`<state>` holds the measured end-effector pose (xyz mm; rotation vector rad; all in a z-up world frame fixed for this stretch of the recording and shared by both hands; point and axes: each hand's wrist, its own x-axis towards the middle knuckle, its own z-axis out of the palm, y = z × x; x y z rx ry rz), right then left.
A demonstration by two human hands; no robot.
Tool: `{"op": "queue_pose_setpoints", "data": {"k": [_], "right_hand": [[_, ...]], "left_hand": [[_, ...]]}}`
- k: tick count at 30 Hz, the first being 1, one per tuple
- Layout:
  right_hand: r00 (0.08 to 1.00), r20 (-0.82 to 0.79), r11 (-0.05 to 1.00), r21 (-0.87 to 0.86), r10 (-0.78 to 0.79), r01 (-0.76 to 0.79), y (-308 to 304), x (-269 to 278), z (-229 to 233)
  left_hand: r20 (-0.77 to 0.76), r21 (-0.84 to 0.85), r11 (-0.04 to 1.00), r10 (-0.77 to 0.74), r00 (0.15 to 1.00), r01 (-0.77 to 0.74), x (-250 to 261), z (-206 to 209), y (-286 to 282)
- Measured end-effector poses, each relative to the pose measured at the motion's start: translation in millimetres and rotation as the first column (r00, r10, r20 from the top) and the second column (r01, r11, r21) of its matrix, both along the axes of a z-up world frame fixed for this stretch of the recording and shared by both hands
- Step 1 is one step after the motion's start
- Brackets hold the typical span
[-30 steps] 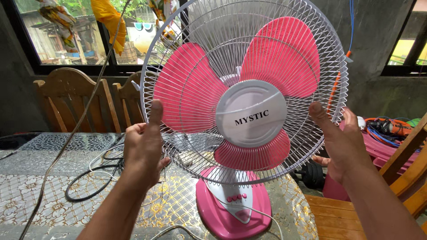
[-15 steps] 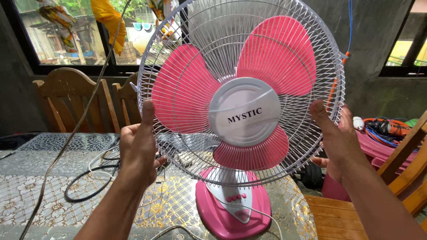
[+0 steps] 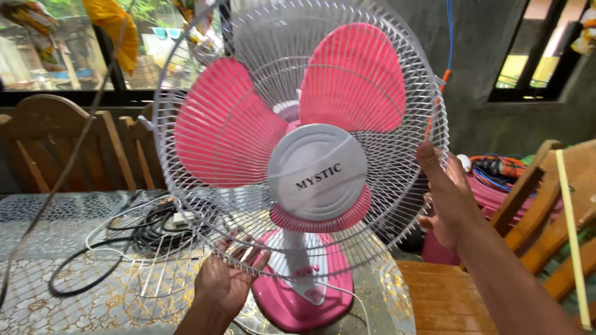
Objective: The person disassembles a pink electric fan by removing the front grille, unscrewing the blade nut, and detaching the fan blades. The components are placed on the table. The video ends before reassembly is shown.
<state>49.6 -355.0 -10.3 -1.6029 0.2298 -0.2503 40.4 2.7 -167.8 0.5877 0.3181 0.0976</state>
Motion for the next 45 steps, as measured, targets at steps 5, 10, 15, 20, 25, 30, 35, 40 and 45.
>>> {"op": "queue_pose_setpoints", "data": {"k": [5, 10, 15, 20, 25, 30, 35, 40, 45], "right_hand": [[0.987, 0.146, 0.998, 0.006, 0.064, -0.066, -4.7, -0.6, -2.4], [0.895, 0.374, 0.966, -0.005, 0.241, -0.258, -10.0, -1.4, -11.0], [0.928, 0.34, 0.982, 0.05, 0.152, -0.18, -12.7, -4.2, -24.6], [0.962, 0.254, 0.987, 0.099, 0.1, -0.129, -14.3, -13.0, -36.4], [0.891, 0.418, 0.966, 0.103, 0.176, -0.239, -18.6, -22.5, -48.7], [0.953, 0.283, 0.974, 0.165, 0.106, -0.157, -18.0, -27.0, -52.2], [0.98, 0.189, 0.985, 0.143, 0.068, -0.096, -12.4, -29.0, -52.7], [0.962, 0.237, 0.977, 0.129, 0.135, -0.169, -2.4, -28.5, -56.1], [0.982, 0.143, 0.984, 0.111, 0.125, -0.142, 20.2, -36.1, -61.2]], "left_hand": [[0.068, -0.077, 0.995, 0.067, 0.995, -0.062, -3.8, 3.5, -9.8], [-0.071, 0.043, 0.995, 0.092, 0.993, -0.089, -28.2, 52.0, -17.7], [-0.086, 0.17, 0.981, 0.106, 0.991, -0.091, -59.3, 92.2, -21.1], [-0.104, 0.156, 0.985, 0.094, 0.99, -0.077, -76.1, 99.9, -21.7], [-0.15, 0.173, 0.979, 0.136, 0.979, -0.109, -78.3, 100.7, -20.3], [-0.062, 0.263, 0.948, 0.203, 0.977, -0.181, -82.5, 107.6, -14.4], [0.0, 0.587, 0.783, 0.253, 0.967, -0.205, -91.9, 115.4, -12.5], [0.077, 0.738, 0.62, 0.315, 0.946, -0.266, -115.3, 119.8, -10.9], [-0.005, 0.69, 0.673, 0.371, 0.929, -0.265, -149.4, 120.3, -1.5]]}}
